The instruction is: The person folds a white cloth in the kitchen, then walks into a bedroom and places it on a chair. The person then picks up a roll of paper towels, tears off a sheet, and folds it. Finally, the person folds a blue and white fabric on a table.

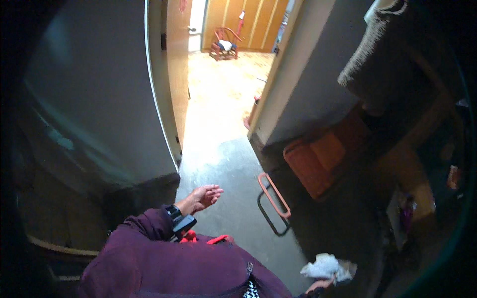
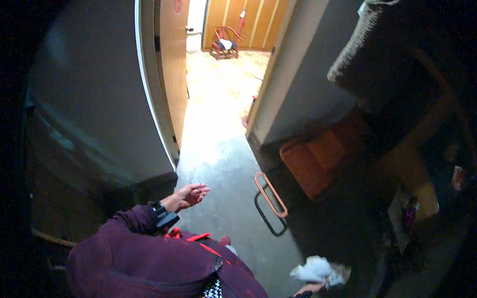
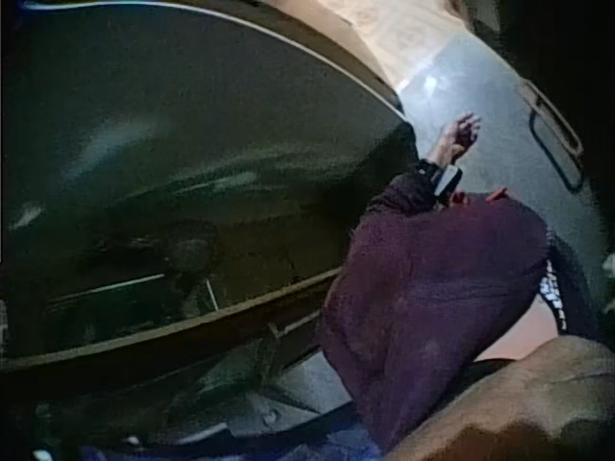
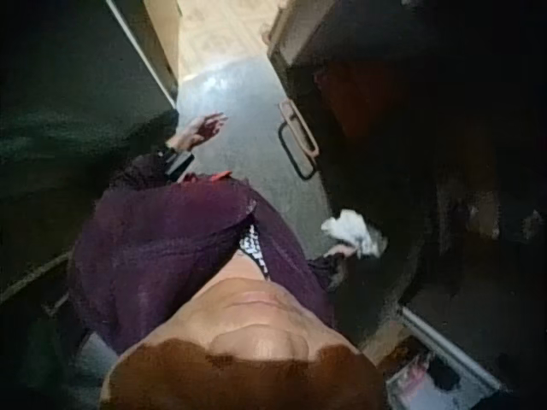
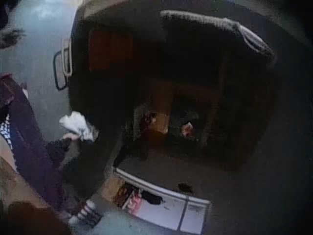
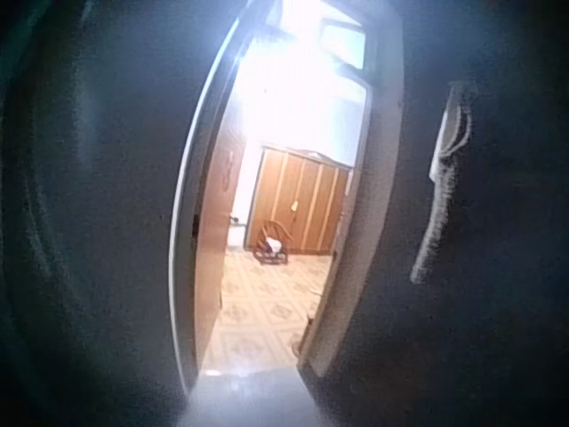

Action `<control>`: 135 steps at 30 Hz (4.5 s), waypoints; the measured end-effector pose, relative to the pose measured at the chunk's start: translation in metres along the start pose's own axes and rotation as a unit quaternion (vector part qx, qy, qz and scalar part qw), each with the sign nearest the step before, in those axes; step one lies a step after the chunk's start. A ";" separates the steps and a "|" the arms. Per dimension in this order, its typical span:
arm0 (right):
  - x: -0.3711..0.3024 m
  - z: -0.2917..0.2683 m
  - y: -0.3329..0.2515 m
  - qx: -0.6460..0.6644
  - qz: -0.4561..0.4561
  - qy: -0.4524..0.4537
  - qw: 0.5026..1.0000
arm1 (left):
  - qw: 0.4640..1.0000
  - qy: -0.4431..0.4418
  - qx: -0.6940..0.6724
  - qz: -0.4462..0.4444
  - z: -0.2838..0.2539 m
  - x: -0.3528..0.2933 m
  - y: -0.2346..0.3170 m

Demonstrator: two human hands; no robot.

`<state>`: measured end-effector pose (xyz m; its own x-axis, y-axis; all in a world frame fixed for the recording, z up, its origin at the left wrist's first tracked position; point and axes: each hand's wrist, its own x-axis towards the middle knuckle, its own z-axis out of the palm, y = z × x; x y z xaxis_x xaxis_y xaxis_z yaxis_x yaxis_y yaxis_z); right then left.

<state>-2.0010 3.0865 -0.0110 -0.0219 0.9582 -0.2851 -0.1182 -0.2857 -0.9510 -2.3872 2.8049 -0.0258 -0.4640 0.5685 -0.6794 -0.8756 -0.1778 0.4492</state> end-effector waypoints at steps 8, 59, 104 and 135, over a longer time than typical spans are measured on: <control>0.040 0.385 -0.007 0.069 0.190 -0.575 0.793 | 0.980 -0.046 0.151 0.124 0.060 0.046 0.093; 0.260 1.354 0.047 -0.019 0.216 -0.600 0.770 | 0.969 0.021 0.164 0.186 0.133 0.627 0.902; 0.633 1.864 -0.081 -0.325 -0.394 -0.435 0.742 | 0.937 -0.318 0.145 0.020 0.483 1.070 1.244; 0.980 1.992 -0.155 -0.033 0.129 -0.442 0.887 | 0.954 -0.283 0.094 -0.026 0.787 1.440 1.347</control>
<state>-3.9821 4.0959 0.0946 -0.8135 0.4871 -0.3178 0.0629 -0.4695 -0.8807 -4.1292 4.0165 0.0578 -0.2269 0.9247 -0.3057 -0.8318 -0.0207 0.5548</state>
